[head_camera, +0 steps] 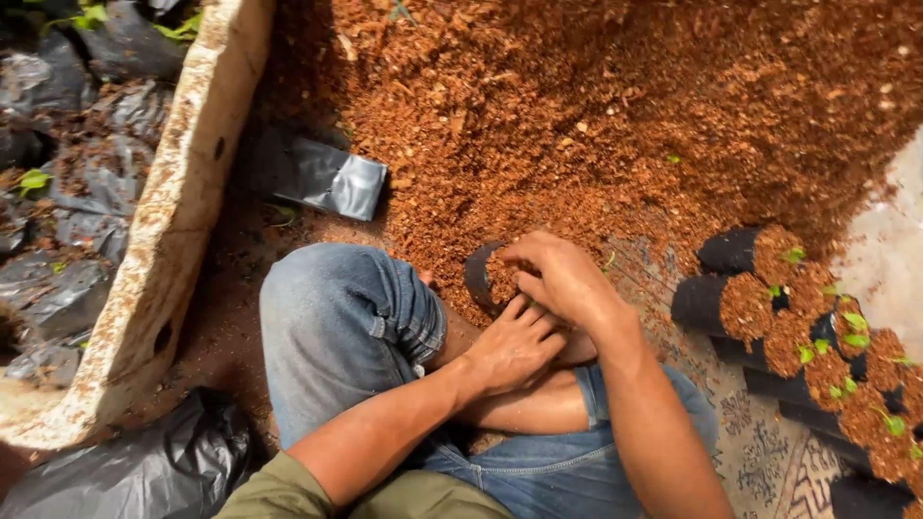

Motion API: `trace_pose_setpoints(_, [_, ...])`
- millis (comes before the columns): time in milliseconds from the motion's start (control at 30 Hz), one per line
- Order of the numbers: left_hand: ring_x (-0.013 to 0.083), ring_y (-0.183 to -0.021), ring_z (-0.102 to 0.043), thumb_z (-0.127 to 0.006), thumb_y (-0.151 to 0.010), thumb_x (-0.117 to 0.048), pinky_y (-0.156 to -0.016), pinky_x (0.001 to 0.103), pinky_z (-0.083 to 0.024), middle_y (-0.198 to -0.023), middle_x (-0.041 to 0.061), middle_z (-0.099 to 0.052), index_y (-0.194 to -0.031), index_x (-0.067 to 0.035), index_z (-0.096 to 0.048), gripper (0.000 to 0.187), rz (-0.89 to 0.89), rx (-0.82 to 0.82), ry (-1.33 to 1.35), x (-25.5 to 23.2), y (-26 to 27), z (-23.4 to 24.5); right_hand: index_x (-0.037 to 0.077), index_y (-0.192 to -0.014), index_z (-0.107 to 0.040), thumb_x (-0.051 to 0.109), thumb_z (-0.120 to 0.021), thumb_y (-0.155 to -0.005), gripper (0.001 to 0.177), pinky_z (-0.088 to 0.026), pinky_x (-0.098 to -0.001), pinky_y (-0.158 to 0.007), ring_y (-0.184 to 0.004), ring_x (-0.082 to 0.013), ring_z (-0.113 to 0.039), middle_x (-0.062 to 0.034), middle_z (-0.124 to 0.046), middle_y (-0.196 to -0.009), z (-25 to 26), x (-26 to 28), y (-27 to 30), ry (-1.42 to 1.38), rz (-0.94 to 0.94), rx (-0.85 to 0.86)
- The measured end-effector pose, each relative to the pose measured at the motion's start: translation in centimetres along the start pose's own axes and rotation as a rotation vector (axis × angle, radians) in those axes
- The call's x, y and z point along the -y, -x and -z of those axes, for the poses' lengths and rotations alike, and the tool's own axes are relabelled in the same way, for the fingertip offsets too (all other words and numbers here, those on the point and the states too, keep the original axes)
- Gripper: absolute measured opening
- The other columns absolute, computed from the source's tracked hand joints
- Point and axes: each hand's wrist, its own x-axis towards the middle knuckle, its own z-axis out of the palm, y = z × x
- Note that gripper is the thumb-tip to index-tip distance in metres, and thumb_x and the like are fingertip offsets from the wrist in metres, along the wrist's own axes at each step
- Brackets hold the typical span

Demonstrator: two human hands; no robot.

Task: The person is potting small seedlings into individual black plastic nursery bags using a soil and mulch mixture while sitting on the floor.

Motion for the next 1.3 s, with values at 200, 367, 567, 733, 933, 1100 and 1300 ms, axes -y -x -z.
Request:
trace_pose_setpoints(200, [0.0285, -0.106, -0.056, -0.056, -0.089, -0.023, -0.105, 0.054, -0.037, -0.099, 0.008, -0.055, -0.09, -0.015, -0.057, 0.008, -0.013, 0.018, -0.007, 0.4, -0.5, 0.8, 0.01, -0.133, -0.066, 0.011, -0.066, -0.095, 0.038, -0.06, -0.037, -0.085, -0.098, -0.0223, -0.069, -0.0131, -0.066, -0.126, -2.2, -4.8, -2.4, -0.078, -0.019, -0.15])
trace_pose_setpoints(367, [0.0275, -0.106, -0.054, -0.054, -0.094, -0.022, -0.106, 0.053, -0.035, -0.099, 0.007, -0.052, -0.093, -0.016, -0.058, 0.007, -0.011, 0.096, 0.006, 0.4, -0.6, 0.9, 0.007, -0.128, -0.068, 0.013, -0.07, -0.093, 0.035, -0.06, -0.0355, -0.076, -0.089, -0.0228, -0.069, -0.017, -0.066, -0.121, -3.0, -5.1, -2.7, -0.038, 0.018, -0.197])
trace_pose_setpoints(567, [0.0282, -0.126, -0.055, -0.053, -0.1, -0.022, -0.11, 0.054, -0.035, -0.119, 0.011, -0.061, -0.1, -0.015, -0.063, 0.011, 0.03, 0.169, 0.045, 0.0, -1.2, 2.4, 0.003, -0.13, -0.065, 0.014, -0.069, -0.095, 0.037, -0.059, -0.0373, -0.078, -0.095, -0.0277, -0.069, -0.0202, -0.064, -0.119, -2.6, -6.7, -5.3, -0.116, 0.033, -0.308])
trace_pose_setpoints(733, [0.0278, -0.126, -0.056, -0.054, -0.1, -0.021, -0.114, 0.054, -0.033, -0.116, 0.012, -0.064, -0.102, -0.014, -0.065, 0.013, 0.057, 0.295, 0.058, -0.4, -2.5, 5.7, 0.005, -0.15, -0.047, 0.014, -0.068, -0.094, 0.061, -0.052, -0.0523, -0.101, -0.125, -0.04, -0.056, -0.028, -0.044, -0.145, -0.9, -0.3, -8.6, -0.093, 0.07, -0.207])
trace_pose_setpoints(933, [0.0291, -0.136, -0.052, -0.053, -0.1, -0.021, -0.118, 0.057, -0.029, -0.127, 0.013, -0.067, -0.112, -0.016, -0.071, 0.022, 0.044, 0.509, 0.032, -0.1, -2.5, 3.5, 0.016, -0.155, -0.044, 0.002, -0.072, -0.087, 0.075, -0.033, -0.0634, -0.116, -0.145, -0.0447, -0.034, -0.026, -0.024, -0.162, -2.7, 0.3, -14.0, 0.012, 0.022, 0.026])
trace_pose_setpoints(1100, [0.0295, -0.132, -0.053, -0.059, -0.099, -0.036, -0.118, 0.056, -0.032, -0.119, 0.014, -0.066, -0.106, -0.013, -0.069, 0.026, 0.072, 0.415, 0.156, 0.0, -2.9, 4.8, 0.005, -0.132, -0.063, -0.003, -0.065, -0.09, 0.043, -0.046, -0.0531, -0.109, -0.128, -0.0385, -0.055, -0.0215, -0.051, -0.144, -3.6, -4.2, -15.6, 0.076, -0.004, -0.004])
trace_pose_setpoints(1300, [0.03, -0.136, -0.053, -0.059, -0.1, -0.021, -0.109, 0.053, -0.041, -0.132, 0.015, -0.061, -0.105, -0.01, -0.066, 0.014, 0.093, 0.266, 0.268, -0.2, -2.5, 4.2, -0.001, -0.135, -0.06, -0.003, -0.062, -0.092, 0.043, -0.04, -0.0558, -0.115, -0.137, -0.0416, -0.047, -0.0253, -0.05, -0.147, -2.4, -10.7, -13.1, 0.054, -0.143, 0.062])
